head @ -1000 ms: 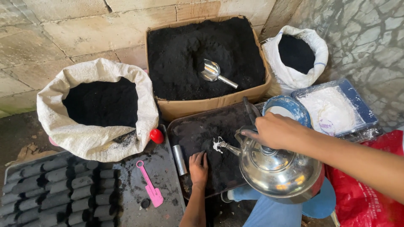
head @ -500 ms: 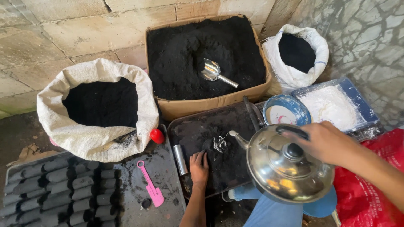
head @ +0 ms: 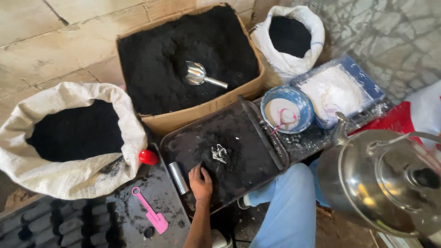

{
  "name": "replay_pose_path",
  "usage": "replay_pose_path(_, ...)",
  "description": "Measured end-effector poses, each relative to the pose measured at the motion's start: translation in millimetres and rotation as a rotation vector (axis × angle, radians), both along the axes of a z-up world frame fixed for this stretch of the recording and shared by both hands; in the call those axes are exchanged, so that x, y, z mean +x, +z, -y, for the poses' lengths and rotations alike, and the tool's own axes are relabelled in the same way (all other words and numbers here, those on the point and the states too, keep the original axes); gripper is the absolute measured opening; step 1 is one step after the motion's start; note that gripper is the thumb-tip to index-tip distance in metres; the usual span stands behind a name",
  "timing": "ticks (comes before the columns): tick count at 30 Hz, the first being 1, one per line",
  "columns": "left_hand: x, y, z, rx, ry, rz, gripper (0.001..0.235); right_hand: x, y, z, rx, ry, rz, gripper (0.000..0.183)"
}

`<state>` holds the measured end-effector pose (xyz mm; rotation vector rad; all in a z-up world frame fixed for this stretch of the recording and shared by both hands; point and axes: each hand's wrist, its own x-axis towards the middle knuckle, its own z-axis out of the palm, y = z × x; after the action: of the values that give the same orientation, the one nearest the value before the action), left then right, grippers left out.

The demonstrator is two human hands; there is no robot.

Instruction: The person mixes a black powder with a white liquid and water on a tray. They knead the mixture by hand to form a dough-like consistency. Finally, they use a cylindrical mold to shape the mixture into a briquette.

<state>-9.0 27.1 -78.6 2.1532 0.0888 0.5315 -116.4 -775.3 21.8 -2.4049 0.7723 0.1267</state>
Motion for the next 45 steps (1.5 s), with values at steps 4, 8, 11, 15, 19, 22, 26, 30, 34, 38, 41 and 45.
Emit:
replay_pose_path(4, 3.3, -0.4, 4.5, 0.044, 0.011, 0.054, 0.023, -63.6, -36.0, -24.8, 0.211, -0.175, 0.178, 0.011)
replay_pose_path(8, 0.7, -2.2, 3.3, 0.070, 0.004, 0.077, 0.022, -37.4, 203.5, -343.3, -0.464, -0.432, -0.278, 0.072)
replay_pose_path(11, 1.2, -0.9, 6.4, 0.049, -0.005, 0.074, 0.024, -48.3, 163.8, -332.7, -0.337, -0.487, -0.195, 0.070)
replay_pose_path(15, -0.1, 0.1, 5.4, 0.060, 0.015, 0.043, 0.027, -60.7, 82.1, -294.2, -0.352, -0.511, -0.211, 0.072)
replay_pose_path(19, -2.7, 2.2, 5.3, 0.023, -0.031, -0.005, 0.032, -60.3, 15.7, -274.9, -0.374, -0.573, -0.202, 0.073)
replay_pose_path(22, -4.1, 7.4, 4.5, 0.010, -0.047, -0.040, 0.038, -57.6, -32.2, -255.8, -0.424, -0.574, -0.186, 0.078)
replay_pose_path(26, -5.3, 12.4, 4.7, -0.020, -0.102, -0.121, 0.049, -50.6, -82.2, -243.9, -0.444, -0.669, -0.139, 0.079)
replay_pose_path(30, -6.1, 24.3, 4.6, 0.005, -0.135, -0.067, 0.051, -27.8, -72.5, -274.5, -0.334, -0.847, -0.081, 0.072)
replay_pose_path(34, -7.4, 24.6, 5.9, 0.015, -0.173, -0.112, 0.054, -36.6, -76.9, -269.8, -0.294, -0.728, -0.099, 0.067)
replay_pose_path(38, -8.8, 33.1, 7.4, 0.036, -0.201, -0.160, 0.053, -33.1, -22.1, -319.4, -0.230, -0.603, -0.061, 0.051)
replay_pose_path(41, -6.4, 31.1, 7.1, 0.046, -0.192, -0.112, 0.055, -12.9, 21.6, -362.3, -0.430, -0.633, -0.181, 0.071)
replay_pose_path(45, 1.1, 39.2, 13.4, -0.017, -0.170, -0.058, 0.055, 12.4, 26.4, -411.1, -0.389, -0.472, 0.348, 0.064)
